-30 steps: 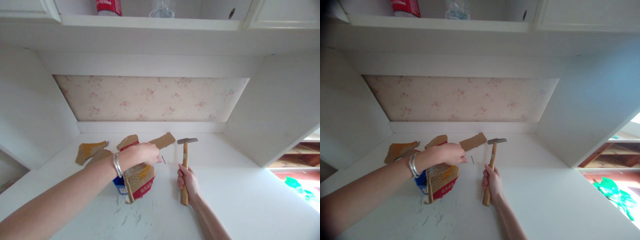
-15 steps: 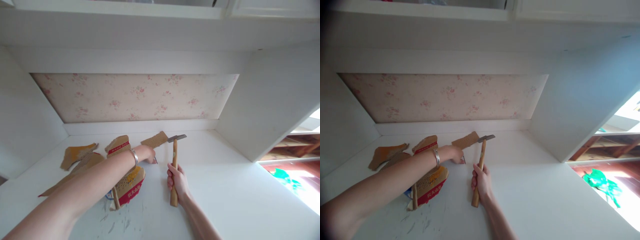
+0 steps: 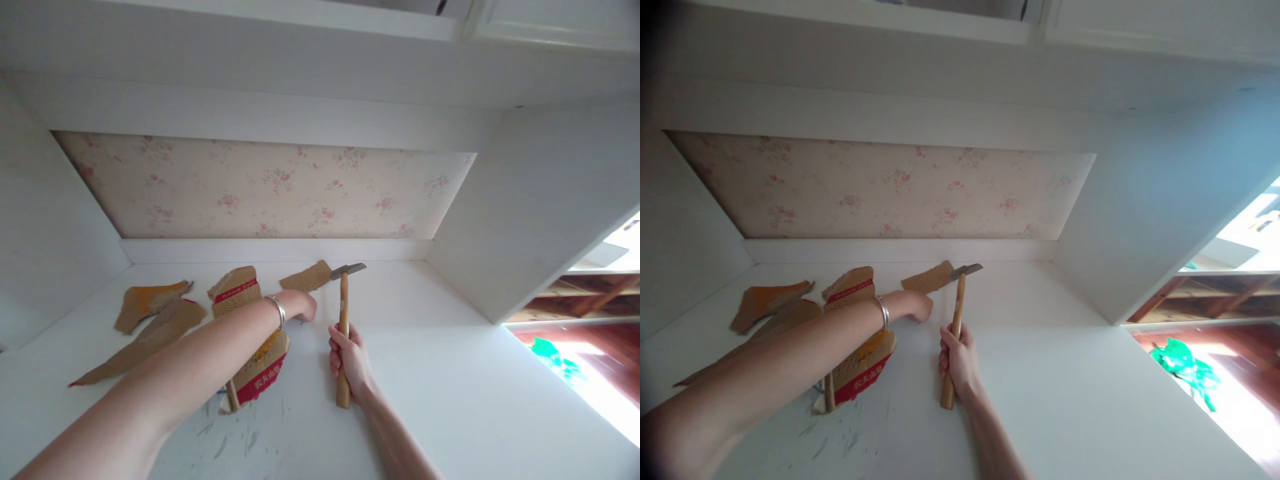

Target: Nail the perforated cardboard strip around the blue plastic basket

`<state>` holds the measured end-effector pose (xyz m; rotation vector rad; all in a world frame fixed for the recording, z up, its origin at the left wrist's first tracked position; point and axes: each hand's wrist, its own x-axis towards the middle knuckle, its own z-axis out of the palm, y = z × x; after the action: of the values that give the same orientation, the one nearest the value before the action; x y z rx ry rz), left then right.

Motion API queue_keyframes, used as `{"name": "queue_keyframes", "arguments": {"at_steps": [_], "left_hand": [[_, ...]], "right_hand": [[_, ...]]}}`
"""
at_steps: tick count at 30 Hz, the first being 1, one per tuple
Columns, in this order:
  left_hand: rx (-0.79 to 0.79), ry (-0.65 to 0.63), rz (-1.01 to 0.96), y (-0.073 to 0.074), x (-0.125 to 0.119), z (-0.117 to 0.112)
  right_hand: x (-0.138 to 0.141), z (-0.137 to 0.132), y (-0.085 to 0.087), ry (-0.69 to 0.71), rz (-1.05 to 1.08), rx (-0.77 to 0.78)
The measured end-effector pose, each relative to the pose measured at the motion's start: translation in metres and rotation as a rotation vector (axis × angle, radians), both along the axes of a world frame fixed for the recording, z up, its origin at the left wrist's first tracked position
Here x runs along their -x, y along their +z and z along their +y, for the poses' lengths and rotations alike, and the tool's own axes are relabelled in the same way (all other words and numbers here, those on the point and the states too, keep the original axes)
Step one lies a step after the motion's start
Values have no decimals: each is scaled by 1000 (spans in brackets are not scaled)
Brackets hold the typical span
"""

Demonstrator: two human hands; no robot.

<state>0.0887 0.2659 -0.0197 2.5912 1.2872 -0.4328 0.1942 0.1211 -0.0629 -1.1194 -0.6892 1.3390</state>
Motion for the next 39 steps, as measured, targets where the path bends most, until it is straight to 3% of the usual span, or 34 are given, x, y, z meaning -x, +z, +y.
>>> {"name": "queue_keyframes", "arguments": {"at_steps": [4,8,13,16,18,20,23,27,32,35,39], "left_hand": [[57,37,90,8,-2,-11],[-44,16,-8,39,12,-19],[-263,31,-207,89,57,-44],[-440,108,-307,100,90,-75],[-540,164,-368,97,110,-97],[-659,218,-553,87,127,-116],[-685,280,-715,69,146,-136],[-501,368,-914,54,159,-151],[-250,393,-1181,40,157,-154],[-206,401,-1298,30,154,-152],[-262,416,-1357,23,155,-155]], "right_hand": [[1,-1,0,29,-26,-6],[0,-2,0,52,-40,-9],[-1,-2,-2,45,-50,-20],[-1,-2,-3,35,-49,-14],[-1,-3,-4,30,-50,-13],[0,-4,-4,28,-55,-16],[1,-6,-3,27,-65,-24],[2,-6,-3,26,-77,-25],[2,-5,-7,19,-84,-6],[2,-4,-8,17,-89,1],[2,-5,-8,21,-99,7]]}}
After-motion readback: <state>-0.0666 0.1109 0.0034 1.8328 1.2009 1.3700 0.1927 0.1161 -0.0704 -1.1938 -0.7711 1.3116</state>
